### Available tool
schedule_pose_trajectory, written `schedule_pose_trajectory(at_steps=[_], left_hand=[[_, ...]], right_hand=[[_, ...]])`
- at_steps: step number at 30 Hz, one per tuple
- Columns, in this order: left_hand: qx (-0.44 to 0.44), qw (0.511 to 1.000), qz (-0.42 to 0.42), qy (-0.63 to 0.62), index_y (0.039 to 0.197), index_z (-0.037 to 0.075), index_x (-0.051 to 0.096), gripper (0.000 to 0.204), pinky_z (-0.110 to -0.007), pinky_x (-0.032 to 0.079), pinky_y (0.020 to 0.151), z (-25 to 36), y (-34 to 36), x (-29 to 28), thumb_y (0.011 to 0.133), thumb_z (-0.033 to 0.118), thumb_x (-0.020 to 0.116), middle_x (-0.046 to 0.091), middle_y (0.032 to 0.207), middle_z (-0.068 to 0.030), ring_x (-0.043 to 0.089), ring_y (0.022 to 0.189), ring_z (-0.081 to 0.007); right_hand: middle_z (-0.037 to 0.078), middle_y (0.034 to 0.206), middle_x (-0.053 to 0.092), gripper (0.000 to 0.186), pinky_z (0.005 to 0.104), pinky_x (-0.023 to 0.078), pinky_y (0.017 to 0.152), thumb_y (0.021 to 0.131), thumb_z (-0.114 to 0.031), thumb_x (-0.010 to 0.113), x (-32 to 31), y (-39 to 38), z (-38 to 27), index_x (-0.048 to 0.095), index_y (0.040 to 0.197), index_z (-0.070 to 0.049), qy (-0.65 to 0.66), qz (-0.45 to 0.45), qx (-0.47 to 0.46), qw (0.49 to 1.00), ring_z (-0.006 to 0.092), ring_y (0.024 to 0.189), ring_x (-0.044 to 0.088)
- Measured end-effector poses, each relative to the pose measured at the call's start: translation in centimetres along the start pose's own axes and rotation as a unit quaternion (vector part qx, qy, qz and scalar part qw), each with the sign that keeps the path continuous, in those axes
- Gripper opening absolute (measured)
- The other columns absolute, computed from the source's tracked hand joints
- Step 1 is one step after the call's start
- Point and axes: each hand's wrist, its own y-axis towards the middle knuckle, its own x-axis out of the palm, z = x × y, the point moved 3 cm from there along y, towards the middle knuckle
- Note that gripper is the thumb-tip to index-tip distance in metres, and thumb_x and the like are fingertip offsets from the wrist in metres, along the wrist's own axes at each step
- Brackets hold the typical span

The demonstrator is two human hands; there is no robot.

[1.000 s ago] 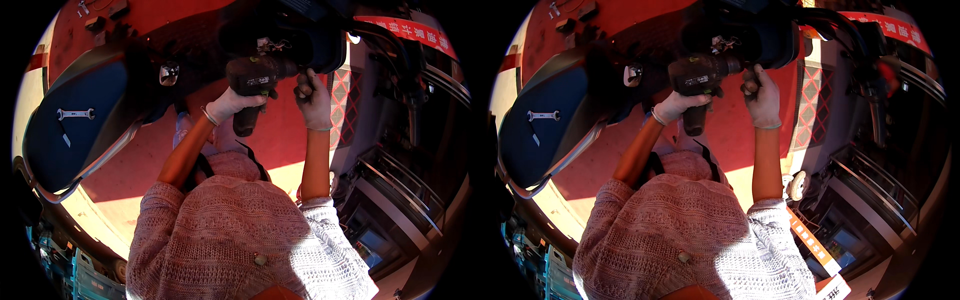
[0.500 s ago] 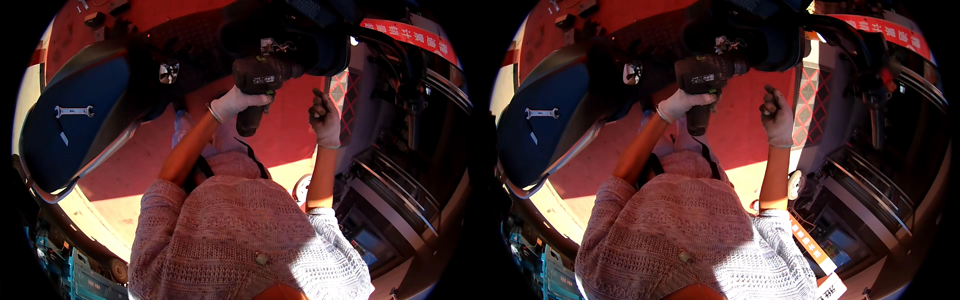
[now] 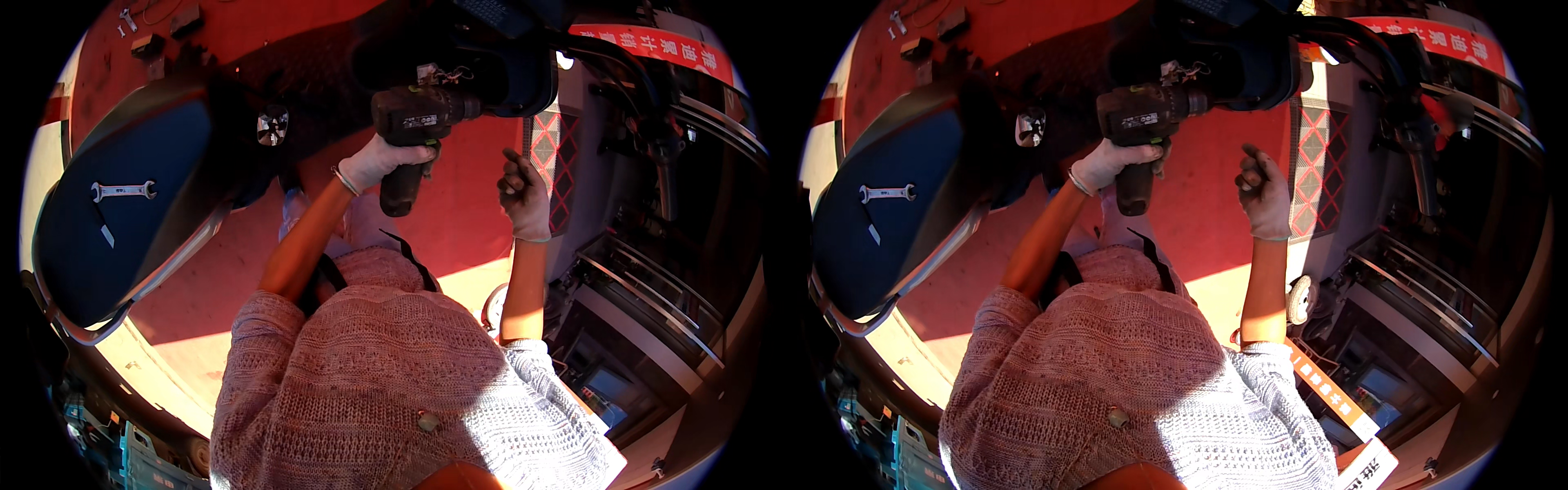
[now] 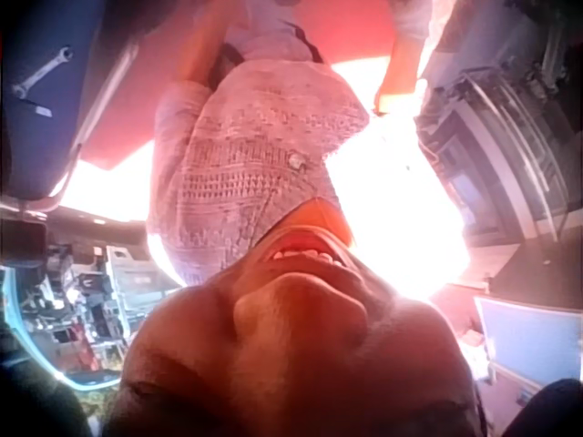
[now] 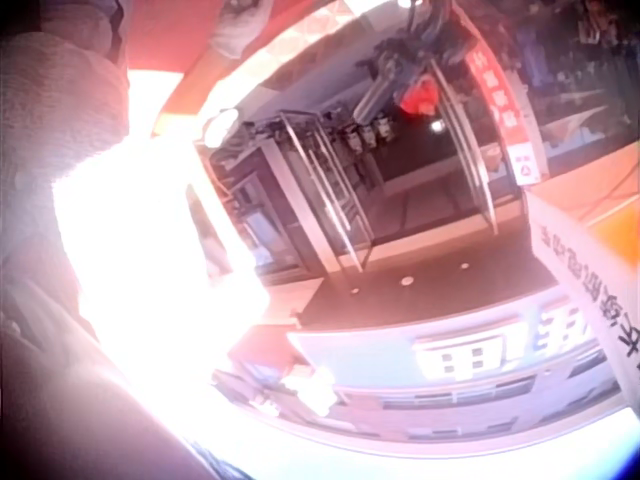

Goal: The person uses a power drill to remove screws from the seat of a scooter and lifts the seat off. They then use a screwdriver to remove screws from the handlebar assembly and manipulate the wiring and components underneath the handlebars.

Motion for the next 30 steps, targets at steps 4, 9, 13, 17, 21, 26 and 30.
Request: schedule_pose_trajectory(at_steps=[4, 9, 13, 17, 21, 26, 30], left_hand=[[0.001, 1.0, -0.003, -0.019, 0.118, 0.001, 0.052, 0.042, -0.033, 0.055, 0.066, 0.6, -0.1, 0.1, 0.08, 0.013, 0.063, 0.062, 0.096, -0.013, 0.06, 0.07, -0.0156], [0.026, 0.993, -0.002, -0.115, 0.119, -0.001, 0.052, 0.043, -0.034, 0.056, 0.066, 0.7, -1.9, -0.8, 0.079, 0.012, 0.062, 0.062, 0.105, -0.0183, 0.062, 0.072, -0.0175], [-0.016, 0.998, 0.031, -0.061, 0.12, 0.0, 0.052, 0.046, -0.033, 0.055, 0.067, 1.5, -4.4, -1.9, 0.078, 0.013, 0.064, 0.062, 0.106, -0.0182, 0.062, 0.071, -0.0168], [-0.036, 0.996, 0.044, -0.065, 0.12, 0.0, 0.052, 0.045, -0.032, 0.054, 0.066, 1.8, -7.0, -2.4, 0.078, 0.013, 0.064, 0.062, 0.106, -0.0179, 0.061, 0.071, -0.0163], [-0.066, 0.993, 0.09, -0.031, 0.12, -0.002, 0.051, 0.048, -0.033, 0.053, 0.066, 0.9, -9.9, -3.8, 0.078, 0.015, 0.065, 0.062, 0.105, -0.0159, 0.061, 0.07, -0.0182], [-0.096, 0.987, 0.122, -0.042, 0.118, 0.0, 0.053, 0.046, -0.03, 0.054, 0.065, -1.1, -12.2, -4.9, 0.077, 0.014, 0.068, 0.063, 0.104, -0.0169, 0.062, 0.071, -0.0159], [-0.083, 0.982, 0.15, -0.078, 0.118, 0.001, 0.053, 0.046, -0.03, 0.054, 0.065, -4.3, -12.3, -5.5, 0.077, 0.015, 0.069, 0.063, 0.104, -0.0173, 0.063, 0.072, -0.0164]], right_hand=[[0.009, 0.086, 0.058, 0.035, 0.0254, 0.041, 0.064, 0.092, -0.012, 0.044, 1.5, 0.0, 0.3, 0.048, 0.12, 0.008, -0.022, 0.073, -0.03, 0.997, 0.0122, 0.069, 0.05], [0.012, 0.095, 0.059, 0.04, 0.0293, 0.044, 0.071, 0.092, -0.019, 0.046, 2.4, 1.6, 1.0, 0.047, 0.122, 0.008, 0.025, -0.043, -0.055, 0.997, 0.0149, 0.077, 0.054], [0.009, 0.089, 0.056, 0.055, 0.0293, 0.044, 0.072, 0.094, -0.04, 0.049, 6.7, 2.8, 2.5, 0.046, 0.124, 0.006, 0.02, -0.08, -0.023, 0.996, 0.0141, 0.078, 0.052], [0.006, 0.082, 0.051, 0.063, 0.0262, 0.039, 0.066, 0.093, -0.05, 0.048, 9.1, 4.9, 5.1, 0.047, 0.121, 0.006, 0.066, -0.101, 0.04, 0.992, 0.0115, 0.07, 0.044], [0.002, 0.077, 0.046, 0.043, 0.0229, 0.033, 0.058, 0.097, -0.037, 0.046, 8.0, 6.1, 6.8, 0.053, 0.108, 0.004, -0.044, -0.096, 0.015, 0.994, 0.0082, 0.058, 0.034], [-0.002, 0.068, 0.038, 0.027, 0.0195, 0.029, 0.053, 0.098, -0.024, 0.045, 4.3, 7.2, 10.1, 0.056, 0.093, 0.0, -0.063, -0.002, 0.058, 0.996, 0.0056, 0.053, 0.028], [-0.003, 0.065, 0.037, 0.023, 0.0185, 0.027, 0.049, 0.098, -0.022, 0.047, 0.9, 8.0, 12.3, 0.056, 0.089, -0.003, 0.043, -0.044, 0.138, 0.989, 0.0042, 0.052, 0.029]])
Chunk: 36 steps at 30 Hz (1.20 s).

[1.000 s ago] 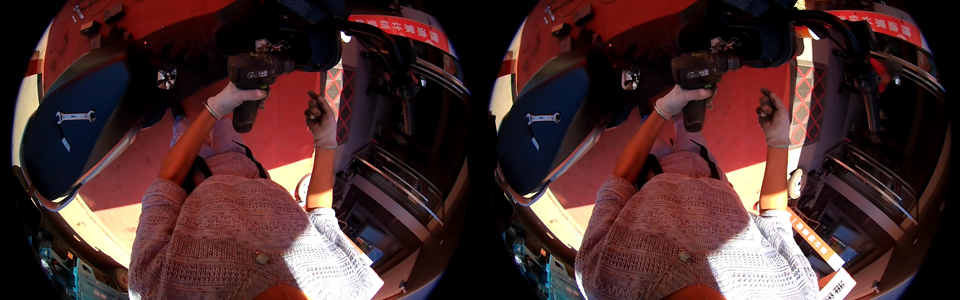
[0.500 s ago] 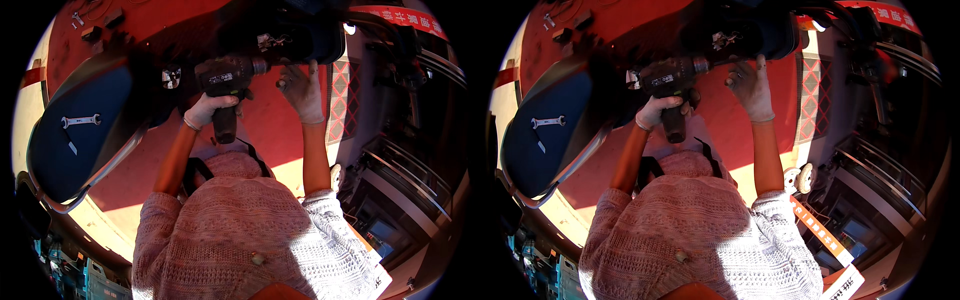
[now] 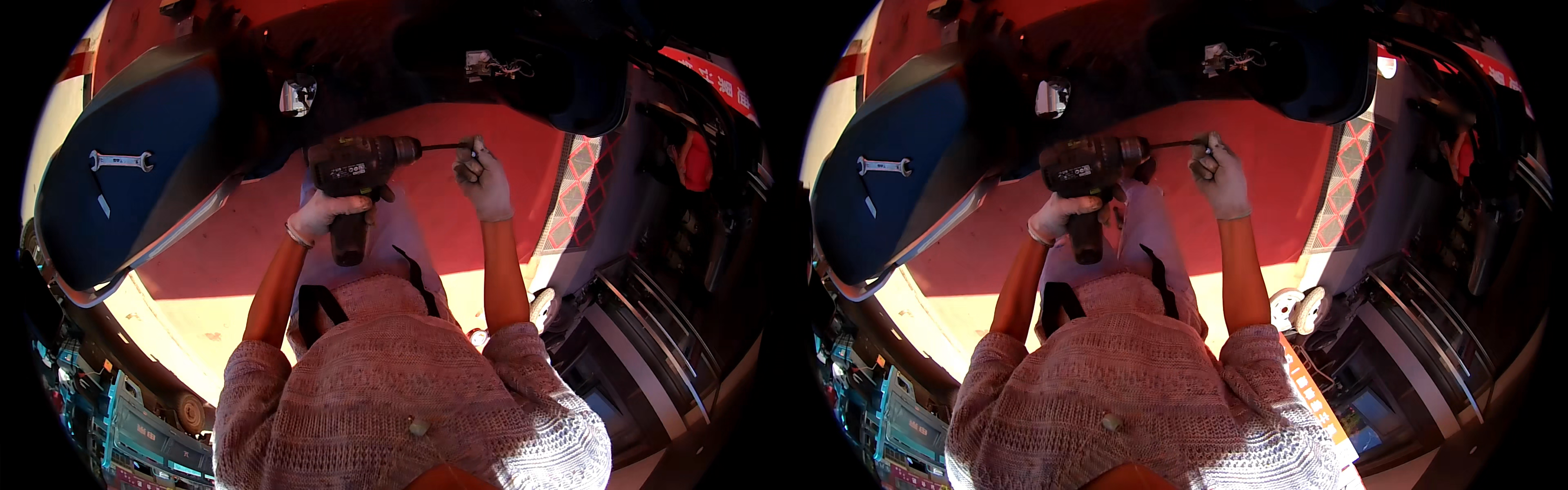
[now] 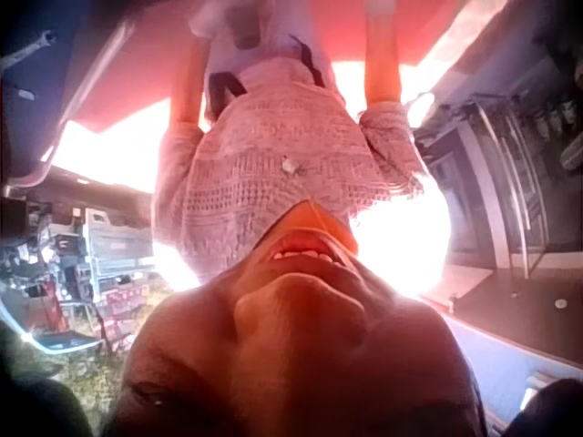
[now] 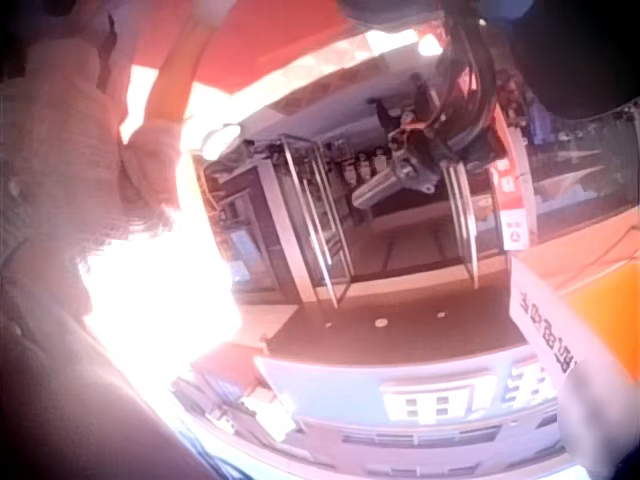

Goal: The person uses a power drill to remove screws from the seat of a scooter and lifts the seat off. They then use a screwdriver to remove screws from the handlebar assembly and manipulate the wiring and components underneath the handlebars.

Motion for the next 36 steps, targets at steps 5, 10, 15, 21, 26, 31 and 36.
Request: schedule_pose_trajectory(at_steps=[5, 10, 15, 21, 26, 31, 36], left_hand=[[0.061, 0.997, 0.046, -0.025, 0.117, -0.005, 0.052, 0.05, -0.037, 0.056, 0.064, -5.2, 2.3, -0.9, 0.076, 0.019, 0.067, 0.062, 0.096, -0.0159, 0.061, 0.07, -0.0189], [0.086, 0.992, 0.052, -0.076, 0.122, -0.001, 0.05, 0.05, -0.032, 0.054, 0.067, -9.0, 4.6, -2.2, 0.078, 0.016, 0.063, 0.062, 0.104, -0.0188, 0.063, 0.072, -0.0176], [0.111, 0.986, 0.053, -0.113, 0.124, -0.002, 0.048, 0.052, -0.033, 0.053, 0.067, -11.3, 7.8, -4.0, 0.077, 0.015, 0.064, 0.062, 0.104, -0.0184, 0.063, 0.071, -0.0174], [0.088, 0.987, -0.004, -0.136, 0.125, 0.0, 0.048, 0.053, -0.032, 0.053, 0.064, -13.4, 13.5, -9.1, 0.077, 0.014, 0.064, 0.062, 0.104, -0.0178, 0.063, 0.071, -0.017], [0.083, 0.993, -0.04, -0.07, 0.125, -0.004, 0.046, 0.057, -0.035, 0.055, 0.062, -15.1, 20.6, -13.8, 0.076, 0.016, 0.065, 0.061, 0.103, -0.0203, 0.061, 0.069, -0.0184], [0.105, 0.988, -0.108, -0.027, 0.125, -0.004, 0.046, 0.056, -0.035, 0.055, 0.063, -16.7, 28.5, -17.0, 0.076, 0.015, 0.065, 0.061, 0.104, -0.0216, 0.062, 0.068, -0.0187], [0.118, 0.975, -0.189, 0.004, 0.119, 0.0, 0.051, 0.047, -0.031, 0.054, 0.065, -16.7, 33.6, -17.1, 0.077, 0.011, 0.068, 0.062, 0.103, -0.0175, 0.061, 0.07, -0.0164]], right_hand=[[-0.003, 0.063, 0.033, 0.026, 0.0171, 0.026, 0.047, 0.098, -0.03, 0.044, -5.1, 2.4, -0.3, 0.054, 0.087, -0.008, 0.072, -0.137, 0.033, 0.987, 0.005, 0.05, 0.026], [-0.002, 0.063, 0.035, 0.031, 0.0188, 0.028, 0.049, 0.098, -0.037, 0.044, -8.2, 5.5, -0.4, 0.057, 0.094, -0.009, -0.076, -0.196, 0.013, 0.978, 0.0051, 0.051, 0.029], [-0.002, 0.07, 0.043, 0.036, 0.0182, 0.03, 0.053, 0.096, -0.027, 0.047, -8.5, 7.3, 0.6, 0.051, 0.122, -0.002, -0.339, -0.162, 0.029, 0.926, 0.004, 0.056, 0.032], [-0.001, 0.075, 0.049, 0.042, 0.0177, 0.029, 0.054, 0.091, -0.018, 0.049, -9.3, 13.7, 3.3, 0.048, 0.127, 0.004, -0.384, -0.185, -0.03, 0.904, 0.0027, 0.057, 0.033], [-0.002, 0.073, 0.05, 0.041, 0.0179, 0.028, 0.053, 0.089, -0.021, 0.051, -13.6, 19.4, 2.6, 0.052, 0.122, 0.004, -0.282, -0.179, -0.097, 0.938, 0.0025, 0.056, 0.033], [-0.004, 0.064, 0.046, 0.036, 0.018, 0.027, 0.051, 0.094, -0.027, 0.049, -16.8, 23.8, -0.3, 0.057, 0.115, 0.002, -0.352, -0.122, -0.197, 0.907, 0.0027, 0.053, 0.032], [0.0, 0.069, 0.049, 0.036, 0.0203, 0.034, 0.054, 0.098, -0.03, 0.044, -19.6, 25.4, -2.8, 0.058, 0.11, 0.001, -0.432, -0.096, -0.346, 0.827, 0.0063, 0.059, 0.041]])
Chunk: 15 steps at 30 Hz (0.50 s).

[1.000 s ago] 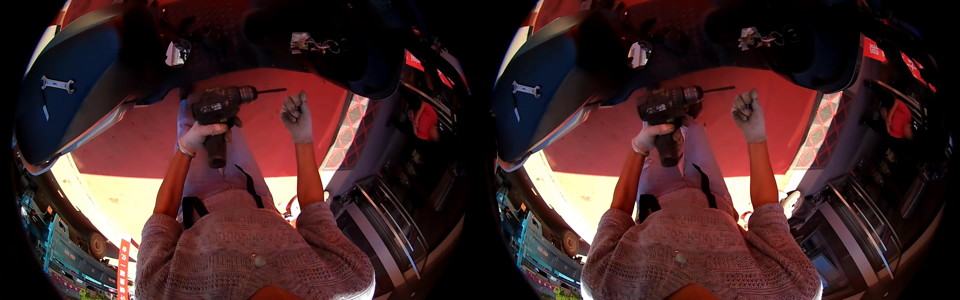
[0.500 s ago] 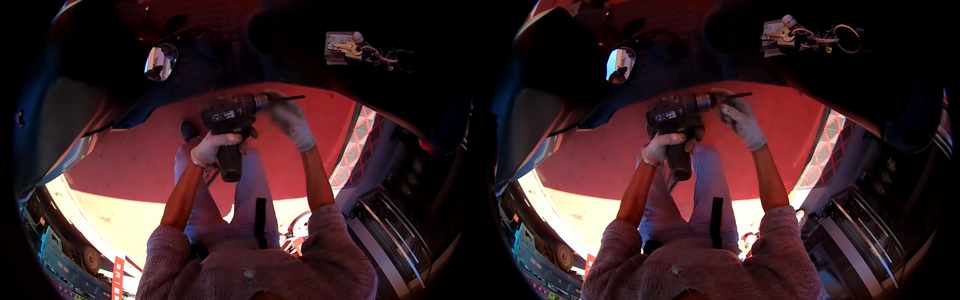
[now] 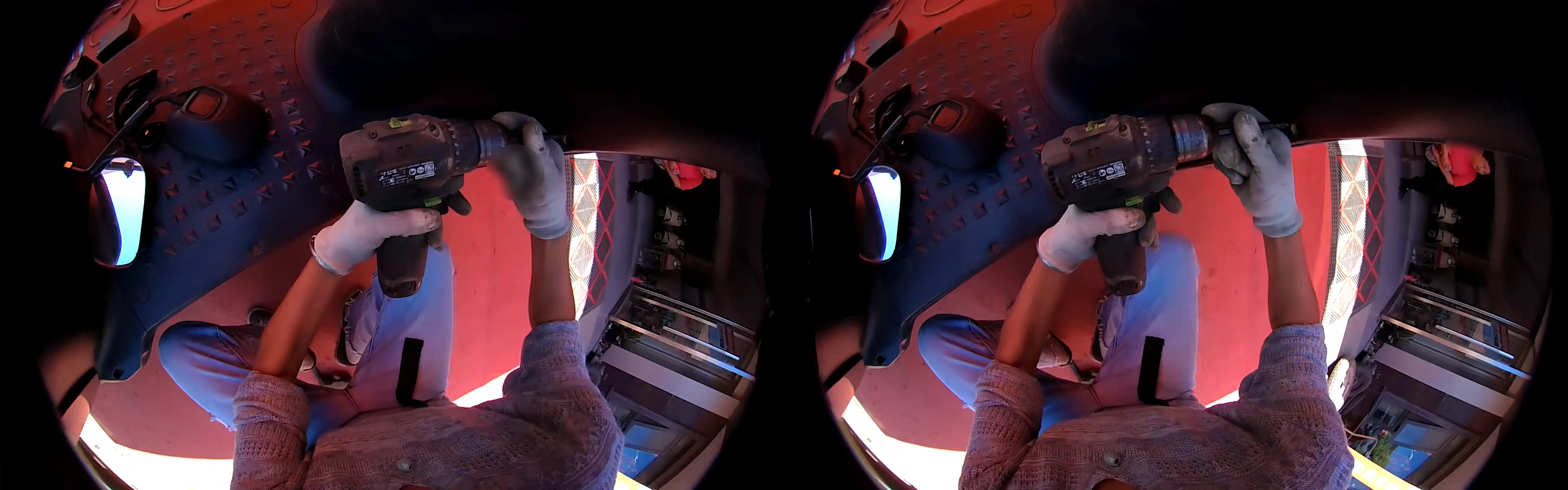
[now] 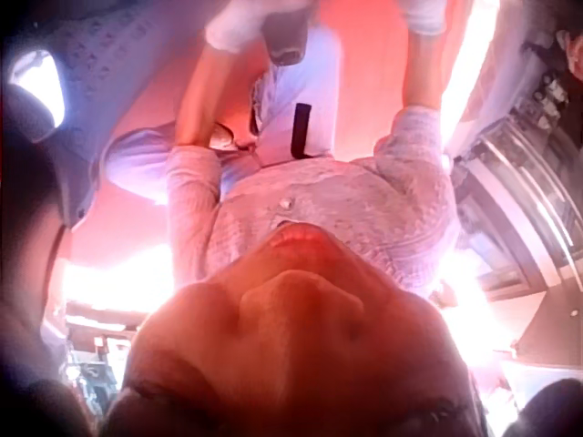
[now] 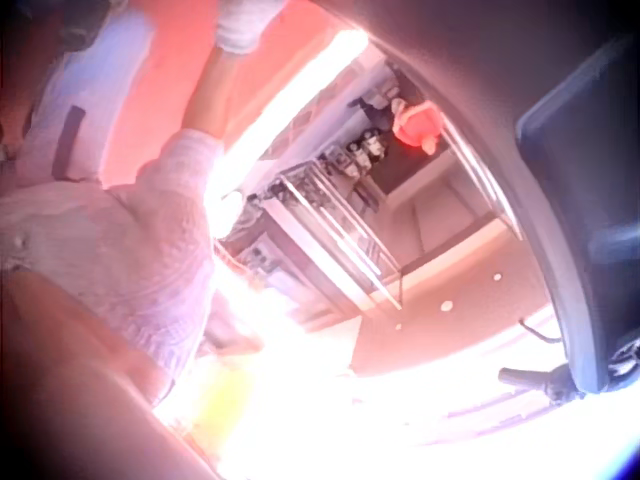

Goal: The person uses a power drill to remove screws from the seat of a scooter and lifts the seat off. They then use a screwdriver to remove screws from the handlebar assembly and manipulate the wiring and components underneath the handlebars.

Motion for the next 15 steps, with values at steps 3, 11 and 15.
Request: schedule_pose_trajectory(at_steps=[3, 11, 15], left_hand=[[0.017, 0.998, -0.033, 0.047, 0.118, 0.0, 0.052, 0.042, -0.03, 0.053, 0.065, -0.1, 1.0, -1.1, 0.079, 0.008, 0.066, 0.063, 0.102, -0.0165, 0.061, 0.07, -0.0162], [0.059, 0.991, -0.07, 0.094, 0.116, -0.001, 0.053, 0.038, -0.028, 0.052, 0.062, 0.6, 1.7, -1.2, 0.08, 0.0, 0.062, 0.065, 0.097, -0.013, 0.06, 0.066, -0.0143], [0.083, 0.99, -0.066, 0.089, 0.112, 0.0, 0.056, 0.035, -0.028, 0.052, 0.061, 0.8, 1.5, -0.5, 0.078, 0.002, 0.064, 0.065, 0.092, -0.0106, 0.06, 0.065, -0.0135]], right_hand=[[0.007, 0.088, 0.062, 0.04, 0.0235, 0.048, 0.068, 0.099, -0.035, 0.041, -0.9, -0.1, 0.0, 0.056, 0.111, 0.0, -0.036, 0.014, -0.014, 0.999, 0.0121, 0.074, 0.058], [0.005, 0.075, 0.057, 0.046, 0.0192, 0.033, 0.043, 0.096, -0.04, 0.048, 0.6, -0.3, 0.7, 0.055, 0.112, 0.003, 0.013, 0.065, -0.148, 0.987, 0.007, 0.051, 0.043], [0.005, 0.079, 0.058, 0.047, 0.019, 0.033, 0.042, 0.098, -0.041, 0.041, 0.8, -0.8, 0.4, 0.054, 0.114, 0.002, -0.053, 0.103, -0.183, 0.976, 0.0074, 0.051, 0.044]])
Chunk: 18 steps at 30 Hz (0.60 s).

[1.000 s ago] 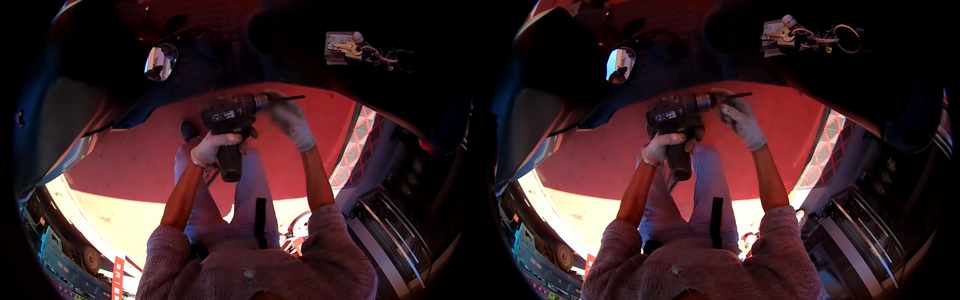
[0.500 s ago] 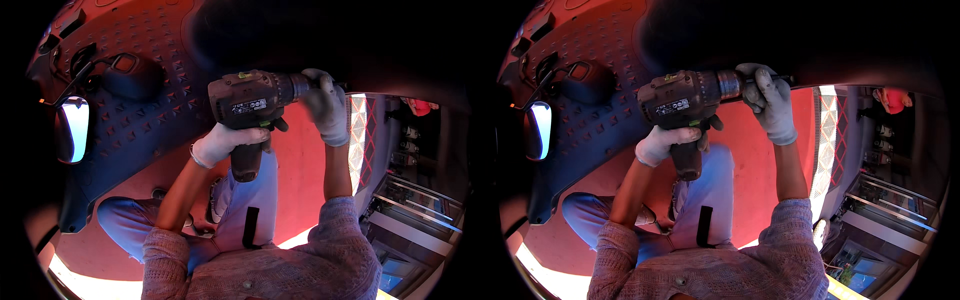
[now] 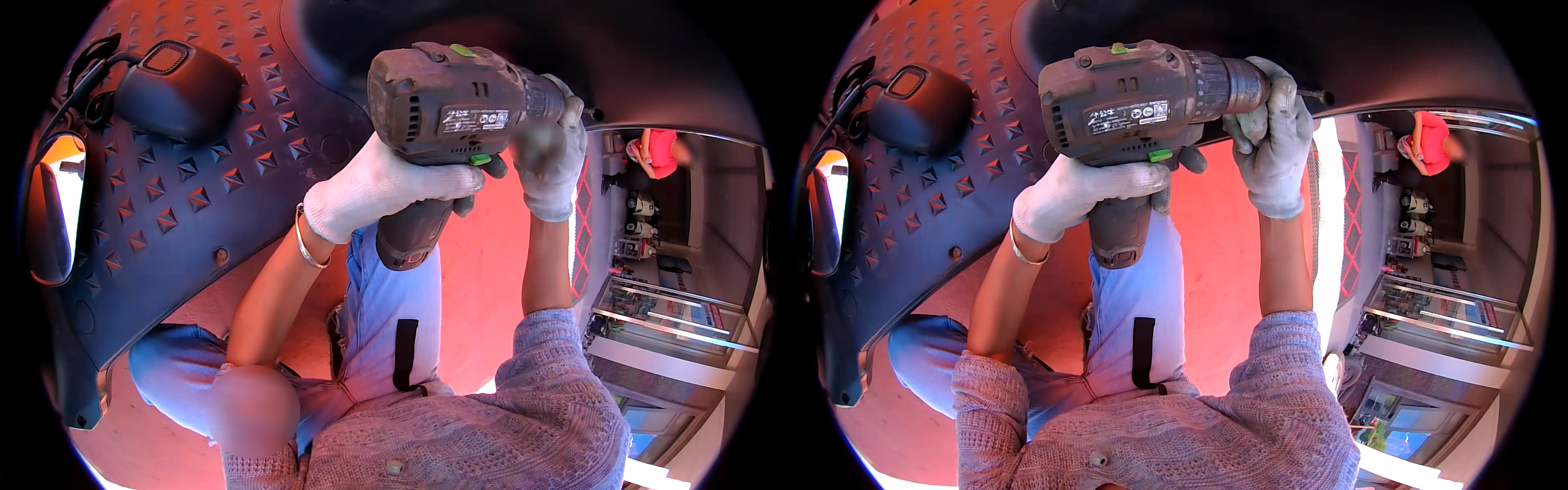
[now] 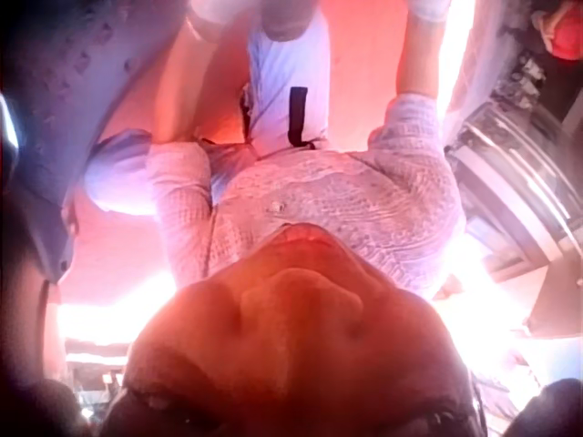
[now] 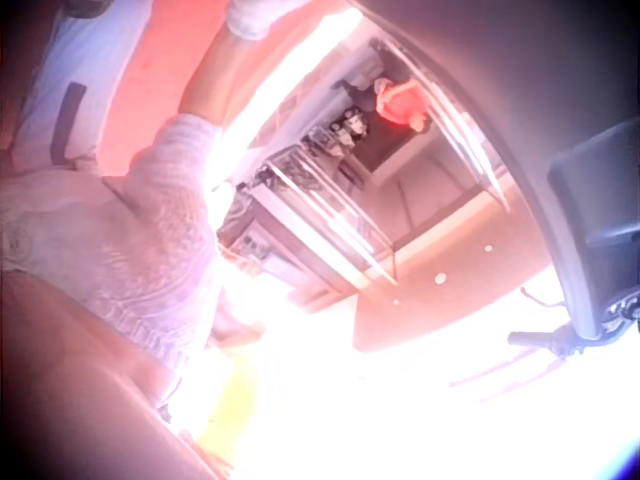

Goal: The person uses a power drill to remove screws from the seat of a scooter and lifts the seat off. They then use a screwdriver to remove screws from the handlebar assembly and manipulate the wiring and components underneath the handlebars.

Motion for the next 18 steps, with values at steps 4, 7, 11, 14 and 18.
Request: schedule_pose_trajectory(at_steps=[4, 7, 11, 14, 18], left_hand=[[0.008, 0.999, -0.003, 0.046, 0.104, 0.0, 0.058, 0.03, -0.027, 0.052, 0.059, 0.5, 0.1, 0.5, 0.075, 0.002, 0.065, 0.064, 0.085, -0.0078, 0.059, 0.064, -0.0125], [0.011, 0.997, -0.012, 0.075, 0.106, -0.001, 0.057, 0.031, -0.027, 0.052, 0.059, 0.9, 0.4, 0.8, 0.076, 0.002, 0.064, 0.064, 0.085, -0.0082, 0.059, 0.063, -0.0125], [0.019, 0.99, -0.037, 0.133, 0.116, -0.001, 0.055, 0.036, -0.028, 0.052, 0.06, 1.0, 0.5, 1.1, 0.08, 0.001, 0.061, 0.066, 0.095, -0.0115, 0.06, 0.066, -0.0132], [0.02, 0.989, -0.026, 0.144, 0.115, 0.0, 0.055, 0.036, -0.027, 0.052, 0.06, 1.0, 0.7, 1.7, 0.079, 0.001, 0.062, 0.066, 0.094, -0.0108, 0.059, 0.065, -0.0131], [0.035, 0.983, -0.033, 0.179, 0.115, 0.0, 0.055, 0.036, -0.027, 0.052, 0.06, 1.5, 0.8, 2.2, 0.08, 0.001, 0.062, 0.066, 0.093, -0.0101, 0.059, 0.064, -0.0131]], right_hand=[[0.005, 0.082, 0.058, 0.049, 0.019, 0.034, 0.042, 0.1, -0.041, 0.036, 0.4, -0.6, -0.3, 0.054, 0.114, 0.001, -0.072, 0.01, -0.059, 0.996, 0.0077, 0.055, 0.046], [0.004, 0.081, 0.057, 0.048, 0.0188, 0.034, 0.043, 0.1, -0.041, 0.034, 0.8, -0.5, -0.5, 0.054, 0.112, 0.001, -0.052, 0.036, -0.033, 0.997, 0.0075, 0.058, 0.047], [0.002, 0.077, 0.054, 0.047, 0.0189, 0.033, 0.044, 0.1, -0.041, 0.033, -0.1, -0.8, 0.3, 0.054, 0.108, 0.0, 0.064, 0.055, 0.053, 0.995, 0.0071, 0.057, 0.044], [0.001, 0.073, 0.05, 0.046, 0.0193, 0.032, 0.045, 0.1, -0.041, 0.033, 0.1, -0.9, -0.1, 0.054, 0.105, -0.001, 0.082, 0.029, 0.025, 0.996, 0.007, 0.056, 0.041], [0.0, 0.07, 0.047, 0.043, 0.0197, 0.032, 0.046, 0.1, -0.041, 0.034, -1.4, -0.8, 0.8, 0.053, 0.101, -0.002, 0.154, -0.037, 0.01, 0.987, 0.0069, 0.057, 0.04]])
